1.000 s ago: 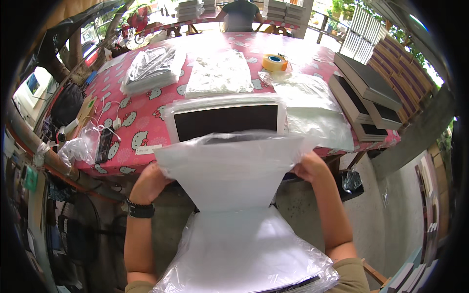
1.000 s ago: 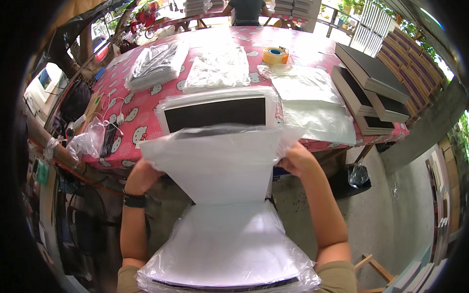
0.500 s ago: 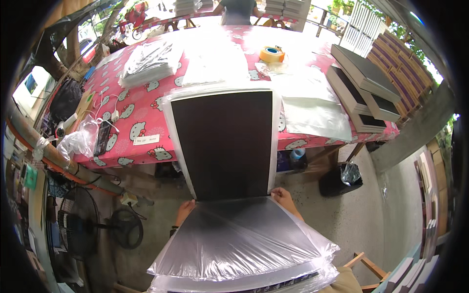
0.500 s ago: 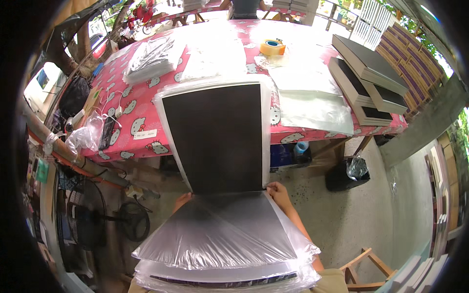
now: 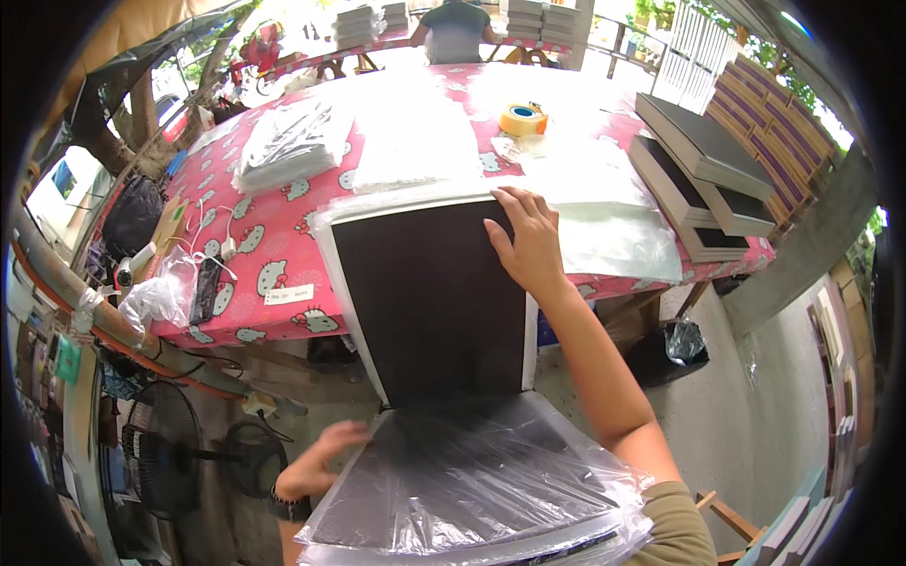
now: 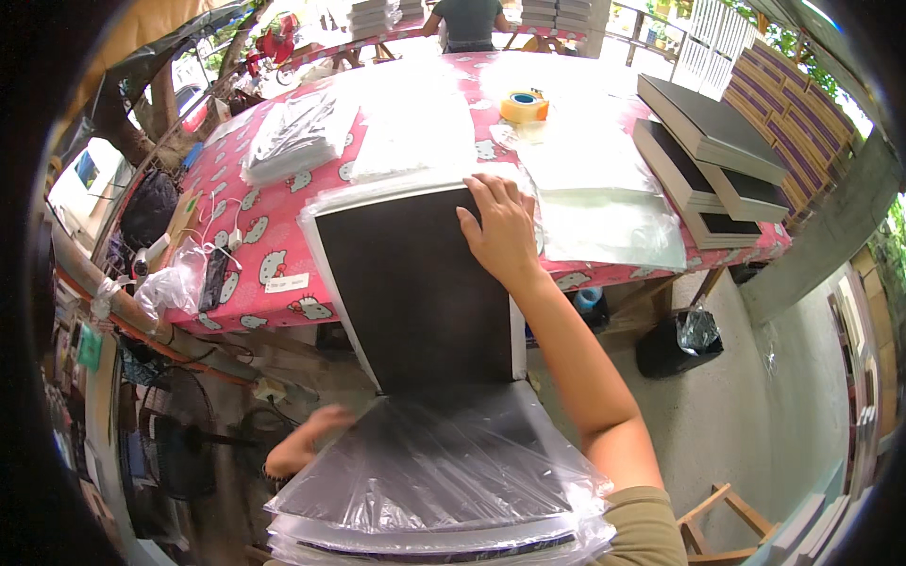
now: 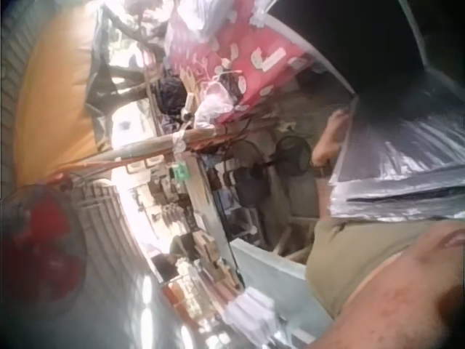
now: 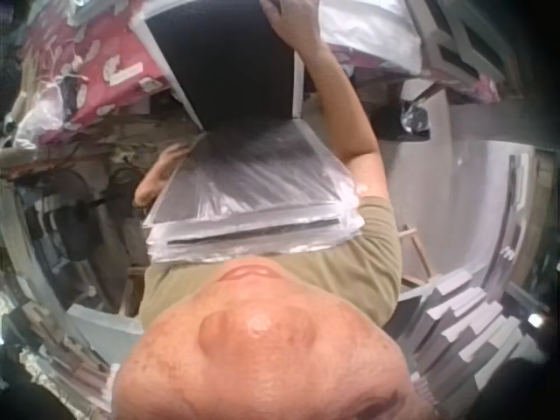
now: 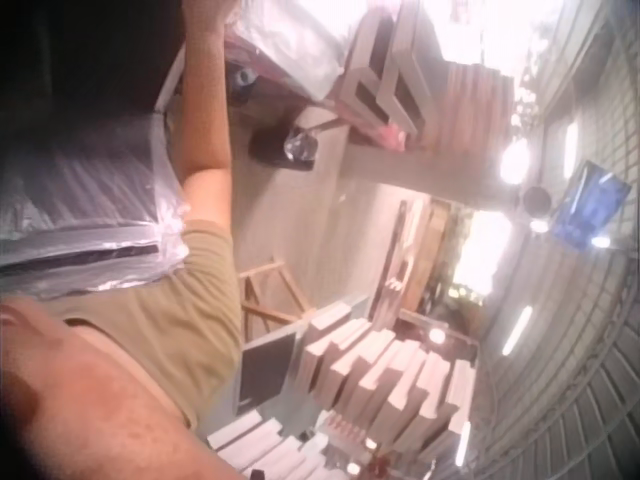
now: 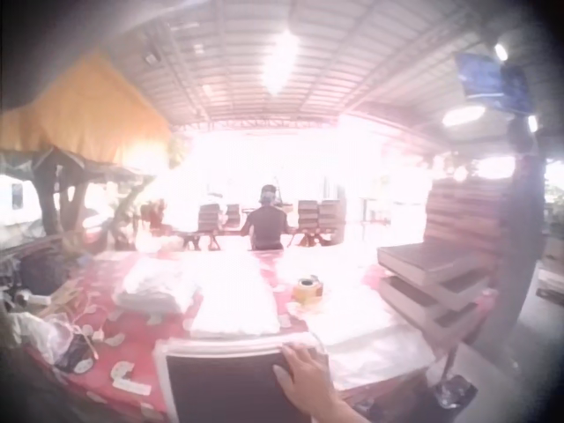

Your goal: The person packs flat items into individual plastic sleeves and then places them into large black boxes.

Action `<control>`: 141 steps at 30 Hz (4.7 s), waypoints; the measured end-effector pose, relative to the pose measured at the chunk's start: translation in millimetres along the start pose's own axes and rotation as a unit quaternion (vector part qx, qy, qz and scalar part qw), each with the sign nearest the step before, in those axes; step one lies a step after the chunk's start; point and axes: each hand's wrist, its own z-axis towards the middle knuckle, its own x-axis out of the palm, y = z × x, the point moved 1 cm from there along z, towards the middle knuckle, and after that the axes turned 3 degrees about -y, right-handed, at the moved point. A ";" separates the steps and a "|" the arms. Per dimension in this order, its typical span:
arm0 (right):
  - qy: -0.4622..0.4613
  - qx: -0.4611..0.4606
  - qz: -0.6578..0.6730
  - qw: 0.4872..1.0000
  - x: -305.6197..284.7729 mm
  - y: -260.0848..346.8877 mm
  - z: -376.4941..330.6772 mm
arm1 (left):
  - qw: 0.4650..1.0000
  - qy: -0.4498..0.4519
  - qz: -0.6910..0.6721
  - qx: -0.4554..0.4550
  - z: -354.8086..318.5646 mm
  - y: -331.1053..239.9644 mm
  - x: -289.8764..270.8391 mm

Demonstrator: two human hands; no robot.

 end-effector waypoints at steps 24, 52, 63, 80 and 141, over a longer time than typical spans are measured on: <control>0.115 -0.060 -0.066 0.989 -34.6 40.8 -0.1 | 0.980 -0.177 -0.088 0.000 1.6 -5.4 44.7; 0.049 0.345 0.506 0.789 -41.0 14.7 -82.2 | 0.951 -0.239 -0.058 0.186 10.5 57.6 80.8; -0.360 0.341 0.369 0.786 -198.1 -32.9 -76.4 | 0.855 -0.345 -0.357 0.152 47.5 52.2 70.7; -0.530 0.243 0.306 0.753 -356.3 -12.6 -134.2 | 0.911 -0.346 -0.219 -0.053 102.6 82.0 63.3; 0.205 0.418 0.427 0.775 0.5 -22.6 -238.4 | 0.852 -0.387 -0.318 -0.153 105.6 116.0 96.3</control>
